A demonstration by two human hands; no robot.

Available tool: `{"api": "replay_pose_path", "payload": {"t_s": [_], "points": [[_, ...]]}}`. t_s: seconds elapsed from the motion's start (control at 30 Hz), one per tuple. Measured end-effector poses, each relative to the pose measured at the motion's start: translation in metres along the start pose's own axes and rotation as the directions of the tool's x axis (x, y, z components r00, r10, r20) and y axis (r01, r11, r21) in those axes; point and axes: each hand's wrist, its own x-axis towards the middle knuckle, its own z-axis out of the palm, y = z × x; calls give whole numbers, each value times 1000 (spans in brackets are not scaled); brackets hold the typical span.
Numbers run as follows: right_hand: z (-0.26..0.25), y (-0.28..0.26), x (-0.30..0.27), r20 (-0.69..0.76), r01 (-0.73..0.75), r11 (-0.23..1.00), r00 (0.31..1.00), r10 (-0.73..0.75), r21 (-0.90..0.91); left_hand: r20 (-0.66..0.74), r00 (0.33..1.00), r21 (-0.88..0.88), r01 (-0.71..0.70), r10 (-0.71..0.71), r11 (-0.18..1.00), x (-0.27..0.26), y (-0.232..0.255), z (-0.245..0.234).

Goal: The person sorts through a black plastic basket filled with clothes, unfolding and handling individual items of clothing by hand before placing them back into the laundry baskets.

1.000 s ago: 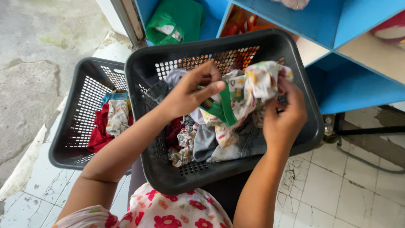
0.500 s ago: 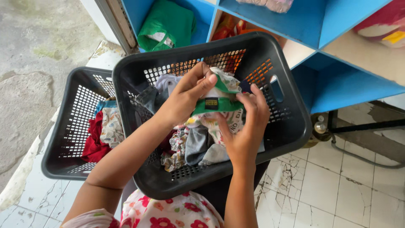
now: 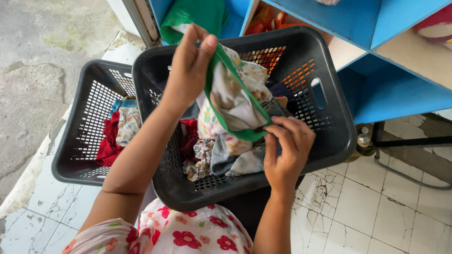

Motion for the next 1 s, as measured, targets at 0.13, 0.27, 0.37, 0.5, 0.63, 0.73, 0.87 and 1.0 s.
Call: {"api": "replay_pose_path", "payload": {"t_s": [0.13, 0.27, 0.37, 0.5, 0.63, 0.73, 0.87, 1.0], "points": [[12, 7, -3, 180, -74, 997, 981, 74, -7, 133, 981, -410, 182, -139, 894, 6, -1, -11], [2, 5, 12, 278, -73, 941, 960, -23, 332, 157, 987, -398, 87, -26, 913, -3, 12, -2], [-5, -6, 22, 274, -271, 747, 954, 123, 607, 297, 934, -210, 269, -201, 940, -18, 26, 9], [19, -20, 42, 179, -190, 881, 976, 122, 433, 482, 876, -182, 104, -4, 978, -23, 39, 25], [25, -13, 60, 140, -290, 905, 956, 258, 310, 361, 928, 241, -2, -88, 970, -14, 47, 22], [5, -5, 60, -77, -195, 886, 965, 249, 420, 306, 937, 607, -330, 171, 723, -4, 43, 10], [-12, -7, 50, -222, -144, 629, 857, 466, 764, 303, 877, 813, -442, 373, 378, -3, 25, 4], [-23, -8, 54, -260, 31, 441, 844, 470, 897, 238, 962, 806, -119, -135, 580, 0, 13, 9]]}}
